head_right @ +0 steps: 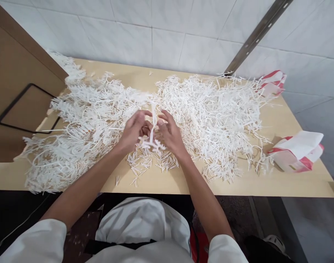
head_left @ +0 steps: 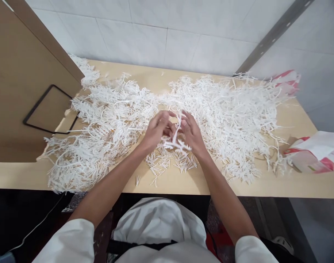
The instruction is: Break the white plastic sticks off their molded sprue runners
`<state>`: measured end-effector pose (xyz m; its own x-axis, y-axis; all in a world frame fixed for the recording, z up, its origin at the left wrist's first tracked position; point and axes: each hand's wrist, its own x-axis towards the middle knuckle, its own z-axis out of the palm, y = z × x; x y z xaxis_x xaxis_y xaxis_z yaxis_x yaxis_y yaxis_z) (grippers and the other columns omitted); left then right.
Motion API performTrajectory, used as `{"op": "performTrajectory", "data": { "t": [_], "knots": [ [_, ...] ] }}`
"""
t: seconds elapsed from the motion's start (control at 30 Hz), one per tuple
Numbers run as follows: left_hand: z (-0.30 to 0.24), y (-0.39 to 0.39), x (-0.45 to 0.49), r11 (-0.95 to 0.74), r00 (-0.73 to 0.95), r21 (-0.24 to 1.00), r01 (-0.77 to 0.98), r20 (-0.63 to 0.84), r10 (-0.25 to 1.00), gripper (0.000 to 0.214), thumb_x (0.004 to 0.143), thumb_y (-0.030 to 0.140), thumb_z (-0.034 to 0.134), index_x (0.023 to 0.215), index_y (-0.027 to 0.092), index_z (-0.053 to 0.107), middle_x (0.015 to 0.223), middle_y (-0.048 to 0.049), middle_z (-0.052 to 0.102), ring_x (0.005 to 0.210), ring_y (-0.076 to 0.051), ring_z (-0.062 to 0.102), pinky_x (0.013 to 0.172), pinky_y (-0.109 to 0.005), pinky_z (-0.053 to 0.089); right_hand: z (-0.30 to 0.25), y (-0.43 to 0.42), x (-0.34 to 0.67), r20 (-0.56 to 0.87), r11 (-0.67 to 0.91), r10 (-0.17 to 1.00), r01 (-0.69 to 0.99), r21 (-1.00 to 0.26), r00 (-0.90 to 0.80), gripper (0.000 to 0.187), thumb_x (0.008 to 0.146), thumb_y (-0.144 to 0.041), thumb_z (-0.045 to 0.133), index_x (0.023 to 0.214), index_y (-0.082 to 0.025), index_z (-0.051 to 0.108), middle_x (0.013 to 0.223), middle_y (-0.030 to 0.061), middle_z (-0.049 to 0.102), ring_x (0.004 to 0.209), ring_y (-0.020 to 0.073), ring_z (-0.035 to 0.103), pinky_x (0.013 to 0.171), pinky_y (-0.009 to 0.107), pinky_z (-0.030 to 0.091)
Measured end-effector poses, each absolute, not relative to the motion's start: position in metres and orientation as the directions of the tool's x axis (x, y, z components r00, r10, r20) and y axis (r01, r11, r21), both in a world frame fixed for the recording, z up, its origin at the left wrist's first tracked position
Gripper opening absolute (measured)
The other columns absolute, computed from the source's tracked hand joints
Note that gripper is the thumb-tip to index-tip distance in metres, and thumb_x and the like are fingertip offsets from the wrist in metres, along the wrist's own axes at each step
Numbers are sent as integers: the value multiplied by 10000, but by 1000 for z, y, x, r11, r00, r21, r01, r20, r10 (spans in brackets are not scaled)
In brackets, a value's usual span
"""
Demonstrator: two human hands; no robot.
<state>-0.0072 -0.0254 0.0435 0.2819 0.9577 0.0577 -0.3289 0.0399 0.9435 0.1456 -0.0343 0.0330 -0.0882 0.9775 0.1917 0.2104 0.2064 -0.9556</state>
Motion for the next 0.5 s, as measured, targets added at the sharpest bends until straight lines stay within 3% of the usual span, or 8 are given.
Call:
{"op": "performTrajectory", "data": {
  "t": [0.07, 0.1, 0.17, 0.23, 0.3, 0.37, 0.43, 0.5],
  "knots": [
    [43, -30, -3, 87, 419, 955, -284, 42, 907, 332, 896, 527, 481, 1039, 235, 546, 562, 36, 608, 407, -88, 569, 388, -188, 407, 31, -35, 142, 102, 112, 976, 42, -993, -192, 524, 861, -509, 544, 1349, -382, 401, 1033, 7, 658, 723, 122, 636, 682, 334, 566],
    [42, -31, -3, 76, 428, 961, -266, 47, 902, 333, 904, 522, 464, 1043, 232, 547, 570, 35, 608, 402, -85, 563, 388, -191, 411, 30, -35, 141, 90, 92, 974, -1, -996, -207, 514, 840, -484, 589, 1319, -371, 441, 984, -3, 666, 684, 111, 628, 668, 323, 567],
    [39, -30, -4, -31, 335, 981, -192, 95, 937, 339, 922, 516, 423, 1025, 222, 558, 679, 9, 643, 442, -78, 576, 419, -203, 436, 27, -33, 143, 132, 132, 984, -12, -991, -118, 354, 803, -427, 654, 1134, -313, 594, 913, -11, 673, 701, 105, 634, 690, 307, 568],
    [37, -26, -9, -232, 126, 973, 18, 228, 966, 311, 929, 481, 427, 966, 212, 578, 832, -22, 655, 555, -81, 607, 515, -225, 481, 28, -29, 150, 244, 240, 964, 46, -970, 103, 199, 801, -394, 659, 953, -266, 650, 876, -7, 670, 741, 111, 647, 704, 298, 565],
    [36, -21, -16, -372, -64, 867, 330, 414, 908, 253, 930, 421, 450, 917, 209, 588, 930, -43, 636, 751, -121, 628, 700, -276, 513, 31, -24, 161, 368, 345, 865, 126, -930, 341, 187, 849, -387, 595, 982, -262, 630, 883, 0, 654, 750, 119, 657, 713, 316, 566],
    [34, -17, -24, -360, -144, 720, 594, 535, 832, 181, 906, 370, 503, 932, 213, 589, 1014, -67, 617, 979, -195, 589, 900, -364, 471, 34, -19, 174, 479, 430, 712, 219, -876, 514, 225, 902, -378, 496, 1069, -259, 588, 976, 26, 633, 855, 141, 671, 810, 371, 563],
    [31, -12, -32, -250, -144, 606, 755, 525, 839, 227, 845, 347, 594, 1030, 218, 577, 1178, -102, 569, 1148, -280, 507, 998, -453, 401, 36, -15, 187, 550, 448, 606, 325, -833, 574, 281, 932, -350, 404, 1170, -267, 527, 1144, 59, 590, 1079, 174, 631, 967, 446, 506],
    [27, -9, -37, -170, -93, 510, 843, 449, 889, 335, 807, 294, 629, 1121, 205, 549, 1279, -136, 509, 1198, -335, 466, 1001, -498, 384, 35, -13, 197, 594, 405, 600, 436, -804, 537, 368, 920, -282, 370, 1283, -296, 430, 1340, 60, 489, 1289, 190, 497, 1089, 488, 398]
  ]
}}
